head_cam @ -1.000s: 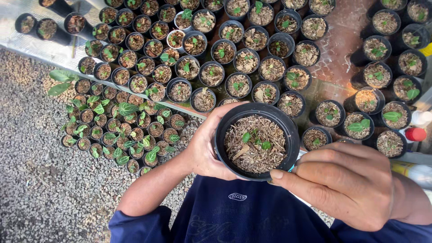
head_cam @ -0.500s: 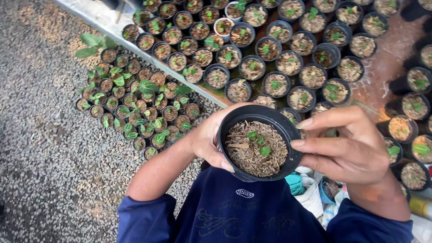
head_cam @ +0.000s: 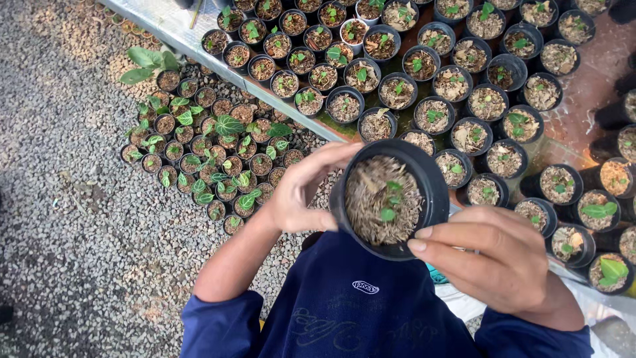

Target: The person repeatedly picks up small potted seedlings from a metal shelf, inspects the plants and soil by hand, and places them back. The person handles the seedlings one at a time, rotating the pots to view different angles.

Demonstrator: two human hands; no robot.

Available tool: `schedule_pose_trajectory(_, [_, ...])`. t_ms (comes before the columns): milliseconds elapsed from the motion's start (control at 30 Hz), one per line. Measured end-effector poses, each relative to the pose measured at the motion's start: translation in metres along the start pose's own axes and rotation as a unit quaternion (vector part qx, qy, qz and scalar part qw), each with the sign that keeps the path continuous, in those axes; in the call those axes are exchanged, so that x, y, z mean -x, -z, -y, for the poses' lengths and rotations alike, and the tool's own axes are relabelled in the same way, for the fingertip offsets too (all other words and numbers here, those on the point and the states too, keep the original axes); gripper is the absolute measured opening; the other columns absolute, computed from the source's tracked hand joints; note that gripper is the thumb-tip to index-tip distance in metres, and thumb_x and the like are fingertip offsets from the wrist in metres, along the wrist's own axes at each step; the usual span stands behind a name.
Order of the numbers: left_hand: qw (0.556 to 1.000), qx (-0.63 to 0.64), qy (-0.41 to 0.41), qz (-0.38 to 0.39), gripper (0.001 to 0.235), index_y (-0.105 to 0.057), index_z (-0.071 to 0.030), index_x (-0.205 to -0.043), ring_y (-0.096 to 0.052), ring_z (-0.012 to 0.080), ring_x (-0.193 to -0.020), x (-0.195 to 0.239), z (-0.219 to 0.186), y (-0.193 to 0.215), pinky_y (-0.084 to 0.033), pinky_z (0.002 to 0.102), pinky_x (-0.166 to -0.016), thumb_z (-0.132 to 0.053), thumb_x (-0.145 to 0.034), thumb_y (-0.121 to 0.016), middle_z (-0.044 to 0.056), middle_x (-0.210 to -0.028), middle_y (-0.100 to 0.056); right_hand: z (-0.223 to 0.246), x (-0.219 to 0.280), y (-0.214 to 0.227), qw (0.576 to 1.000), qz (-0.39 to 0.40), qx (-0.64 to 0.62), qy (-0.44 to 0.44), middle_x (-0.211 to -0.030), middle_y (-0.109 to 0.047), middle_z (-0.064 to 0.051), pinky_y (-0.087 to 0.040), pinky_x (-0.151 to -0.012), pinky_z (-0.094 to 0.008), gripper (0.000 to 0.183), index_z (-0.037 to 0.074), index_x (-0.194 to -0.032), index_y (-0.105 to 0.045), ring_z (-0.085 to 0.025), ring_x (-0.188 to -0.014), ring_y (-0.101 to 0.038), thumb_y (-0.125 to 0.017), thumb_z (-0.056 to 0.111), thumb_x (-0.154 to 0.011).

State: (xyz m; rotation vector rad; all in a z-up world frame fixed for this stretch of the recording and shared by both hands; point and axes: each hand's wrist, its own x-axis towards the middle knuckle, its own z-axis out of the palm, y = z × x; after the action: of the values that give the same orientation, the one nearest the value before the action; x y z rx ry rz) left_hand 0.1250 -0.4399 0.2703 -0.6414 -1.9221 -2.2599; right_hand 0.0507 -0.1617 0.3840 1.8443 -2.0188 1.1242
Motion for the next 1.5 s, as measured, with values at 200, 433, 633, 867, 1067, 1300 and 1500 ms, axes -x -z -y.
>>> schedule_pose_trajectory(200, [0.948, -0.305, -0.062, -0.067, 0.104, -0.038, -0.002, -0.158, -0.054, 0.0338, -0.142, 0.024, -0.008, -0.015, -0.044, 0.042, -0.122, -0.033, -0.077, -0.096, 0.018, -0.154, -0.052, 0.027, -0.01, -0.019, 0.99, 0.031, 0.109, 0.083, -0.103, -0.071, -0.013, -0.054, -0.06, -0.033, 0.031, -0.003, -0.112, -0.073, -0.021, -0.077, -0.069, -0.079, 0.008, -0.084])
schedule_pose_trajectory(433, [0.979, -0.182, -0.069, -0.064, 0.111, -0.038, -0.003, -0.156, -0.054, 0.032, -0.142, 0.043, 0.013, -0.004, -0.041, 0.043, -0.125, -0.041, -0.068, -0.094, 0.018, -0.156, -0.052, 0.044, -0.016, -0.034, 0.974, -0.007, 0.196, 0.115, -0.106, -0.069, -0.01, -0.053, -0.063, -0.03, 0.028, 0.002, -0.111, -0.076, -0.019, -0.083, -0.065, -0.081, 0.01, -0.085])
schedule_pose_trajectory(633, [0.984, -0.166, -0.049, -0.033, 0.114, -0.035, -0.002, -0.157, -0.055, 0.0317, -0.141, 0.046, 0.006, -0.004, -0.042, 0.044, -0.124, -0.041, -0.069, -0.097, 0.02, -0.157, -0.05, 0.042, -0.013, -0.037, 0.999, 0.023, 0.022, -0.006, -0.113, -0.061, -0.014, -0.058, -0.072, -0.036, 0.03, 0.003, -0.11, -0.074, -0.025, -0.089, -0.067, -0.082, 0.006, -0.081])
schedule_pose_trajectory(867, [0.961, -0.212, -0.179, -0.003, 0.094, -0.032, -0.015, -0.157, -0.047, 0.0384, -0.149, 0.035, -0.05, 0.007, -0.047, 0.043, -0.121, -0.028, -0.09, -0.096, 0.026, -0.164, -0.034, 0.045, -0.015, -0.027, 0.997, 0.07, 0.033, -0.029, -0.113, -0.061, -0.013, -0.06, -0.076, -0.038, 0.032, 0.004, -0.11, -0.074, -0.027, -0.093, -0.069, -0.078, 0.009, -0.079])
schedule_pose_trajectory(1067, [0.944, -0.289, -0.16, 0.014, 0.08, -0.043, -0.013, -0.15, -0.052, 0.0383, -0.144, 0.034, -0.07, 0.006, -0.052, 0.043, -0.12, -0.025, -0.091, -0.097, 0.027, -0.16, -0.039, 0.05, -0.015, -0.034, 0.994, 0.088, 0.06, -0.01, -0.113, -0.062, -0.012, -0.06, -0.075, -0.037, 0.032, 0.007, -0.111, -0.075, -0.027, -0.093, -0.069, -0.079, 0.011, -0.079])
schedule_pose_trajectory(1300, [0.943, -0.296, -0.155, -0.012, 0.07, -0.053, -0.01, -0.14, -0.052, 0.0401, -0.144, 0.041, -0.071, -0.003, -0.049, 0.045, -0.12, -0.023, -0.086, -0.097, 0.025, -0.156, -0.042, 0.053, -0.009, -0.039, 0.991, 0.072, 0.115, 0.023, -0.118, -0.064, -0.01, -0.057, -0.074, -0.038, 0.032, 0.014, -0.111, -0.078, -0.025, -0.094, -0.065, -0.082, 0.016, -0.079])
schedule_pose_trajectory(1500, [0.941, -0.297, -0.156, -0.036, 0.056, -0.061, -0.01, -0.133, -0.05, 0.0388, -0.148, 0.052, -0.067, -0.01, -0.048, 0.041, -0.121, -0.022, -0.091, -0.096, 0.024, -0.155, -0.04, 0.064, -0.002, -0.054, 0.975, 0.024, 0.215, 0.053, -0.138, -0.052, -0.003, -0.047, -0.097, -0.042, 0.035, 0.031, -0.115, -0.078, -0.028, -0.132, -0.039, -0.085, 0.052, -0.088])
